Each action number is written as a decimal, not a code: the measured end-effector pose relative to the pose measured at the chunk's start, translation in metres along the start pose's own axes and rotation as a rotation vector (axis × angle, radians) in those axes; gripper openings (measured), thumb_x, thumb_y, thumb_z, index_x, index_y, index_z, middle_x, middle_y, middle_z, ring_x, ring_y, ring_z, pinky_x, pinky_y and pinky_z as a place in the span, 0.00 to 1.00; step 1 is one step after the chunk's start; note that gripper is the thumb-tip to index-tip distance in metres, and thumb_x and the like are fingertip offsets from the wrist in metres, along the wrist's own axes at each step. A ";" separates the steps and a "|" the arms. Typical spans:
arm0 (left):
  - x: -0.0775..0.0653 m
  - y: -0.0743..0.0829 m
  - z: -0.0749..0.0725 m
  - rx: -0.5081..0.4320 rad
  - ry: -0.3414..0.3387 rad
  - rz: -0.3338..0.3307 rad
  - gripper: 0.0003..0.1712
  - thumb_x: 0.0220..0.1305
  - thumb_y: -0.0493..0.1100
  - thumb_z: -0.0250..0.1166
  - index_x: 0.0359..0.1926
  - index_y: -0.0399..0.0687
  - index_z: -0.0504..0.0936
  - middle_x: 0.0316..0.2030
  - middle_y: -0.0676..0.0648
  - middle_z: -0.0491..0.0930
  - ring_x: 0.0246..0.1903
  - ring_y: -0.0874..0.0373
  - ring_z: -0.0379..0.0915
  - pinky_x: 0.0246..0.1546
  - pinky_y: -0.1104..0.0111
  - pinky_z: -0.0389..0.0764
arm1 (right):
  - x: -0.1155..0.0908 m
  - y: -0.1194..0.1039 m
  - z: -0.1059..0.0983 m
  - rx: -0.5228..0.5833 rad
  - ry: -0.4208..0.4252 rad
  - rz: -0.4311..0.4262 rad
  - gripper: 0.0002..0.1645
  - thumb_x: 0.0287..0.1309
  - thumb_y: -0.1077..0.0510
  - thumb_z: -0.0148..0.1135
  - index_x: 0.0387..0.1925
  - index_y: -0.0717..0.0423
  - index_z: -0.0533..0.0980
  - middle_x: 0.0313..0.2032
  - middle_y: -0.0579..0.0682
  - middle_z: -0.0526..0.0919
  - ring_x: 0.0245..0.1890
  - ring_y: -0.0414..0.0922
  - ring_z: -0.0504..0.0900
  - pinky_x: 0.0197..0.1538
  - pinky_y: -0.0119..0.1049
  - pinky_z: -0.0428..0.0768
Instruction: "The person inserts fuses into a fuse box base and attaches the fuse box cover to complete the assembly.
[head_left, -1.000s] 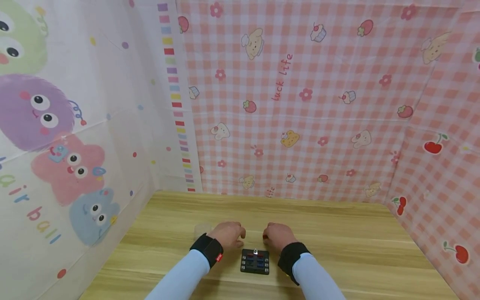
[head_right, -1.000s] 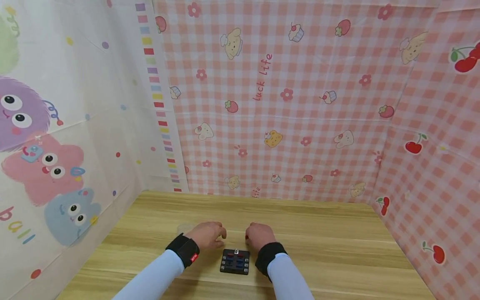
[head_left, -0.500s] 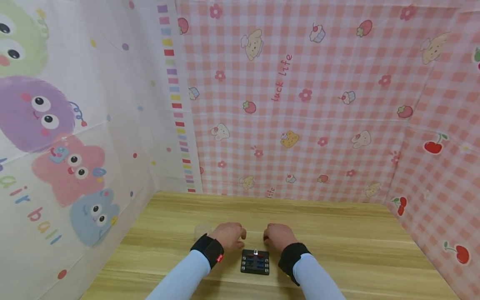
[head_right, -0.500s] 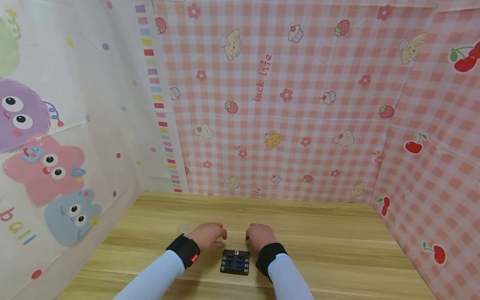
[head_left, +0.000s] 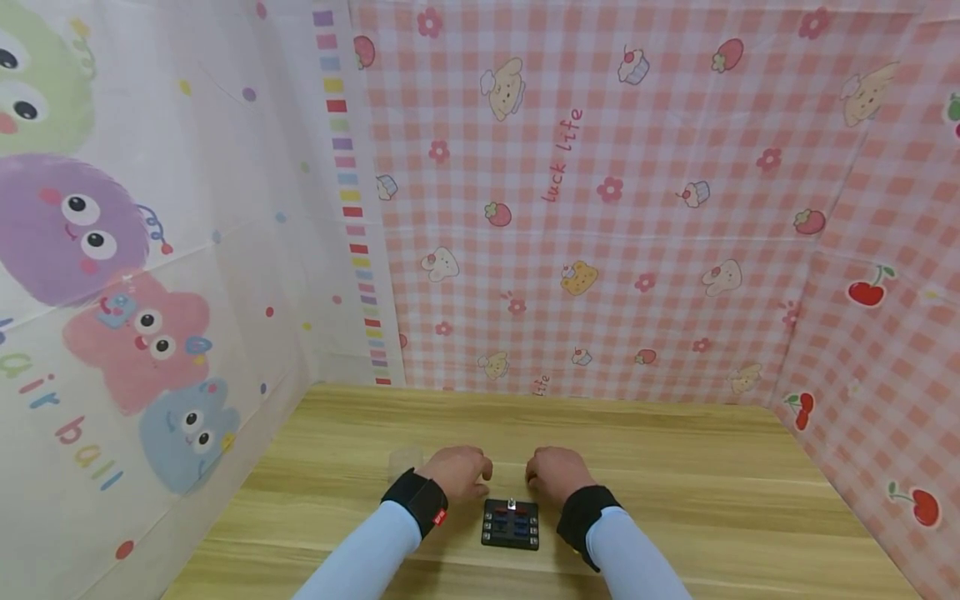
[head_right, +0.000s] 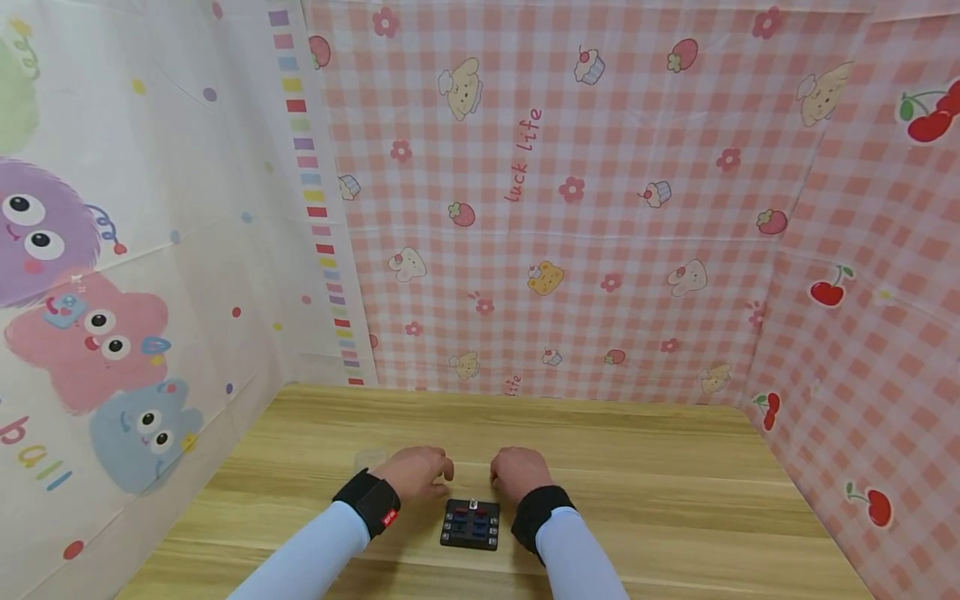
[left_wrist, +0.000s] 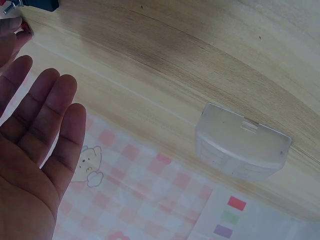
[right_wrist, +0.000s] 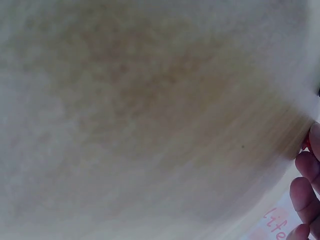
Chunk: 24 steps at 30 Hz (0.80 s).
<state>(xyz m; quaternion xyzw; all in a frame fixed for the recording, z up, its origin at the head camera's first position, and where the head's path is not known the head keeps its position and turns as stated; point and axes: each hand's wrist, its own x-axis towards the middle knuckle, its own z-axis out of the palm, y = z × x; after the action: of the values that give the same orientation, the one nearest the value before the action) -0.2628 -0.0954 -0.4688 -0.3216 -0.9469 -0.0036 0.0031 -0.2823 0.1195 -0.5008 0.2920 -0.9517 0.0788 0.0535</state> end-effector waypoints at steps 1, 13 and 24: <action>0.000 0.000 0.000 0.000 -0.002 -0.001 0.08 0.59 0.48 0.72 0.37 0.51 0.86 0.31 0.55 0.79 0.30 0.63 0.73 0.37 0.68 0.77 | 0.000 0.000 -0.001 -0.005 0.004 -0.007 0.09 0.55 0.62 0.70 0.22 0.48 0.84 0.23 0.40 0.77 0.23 0.38 0.71 0.34 0.37 0.76; -0.004 0.003 -0.008 -0.013 -0.021 0.003 0.08 0.60 0.47 0.71 0.38 0.49 0.86 0.32 0.54 0.79 0.31 0.62 0.74 0.38 0.68 0.78 | 0.002 0.001 0.001 -0.056 0.004 -0.051 0.08 0.55 0.61 0.71 0.22 0.49 0.85 0.23 0.41 0.81 0.24 0.37 0.75 0.35 0.36 0.78; -0.003 0.004 -0.007 -0.012 -0.018 0.004 0.08 0.60 0.47 0.71 0.38 0.50 0.86 0.31 0.54 0.79 0.30 0.63 0.74 0.38 0.68 0.78 | 0.000 0.000 0.002 -0.100 0.017 -0.075 0.08 0.55 0.60 0.71 0.22 0.50 0.85 0.22 0.42 0.81 0.24 0.39 0.75 0.34 0.37 0.78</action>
<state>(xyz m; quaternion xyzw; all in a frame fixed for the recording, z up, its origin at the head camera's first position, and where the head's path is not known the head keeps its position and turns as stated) -0.2579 -0.0938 -0.4621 -0.3234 -0.9462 -0.0063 -0.0076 -0.2827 0.1187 -0.5030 0.3236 -0.9423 0.0319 0.0790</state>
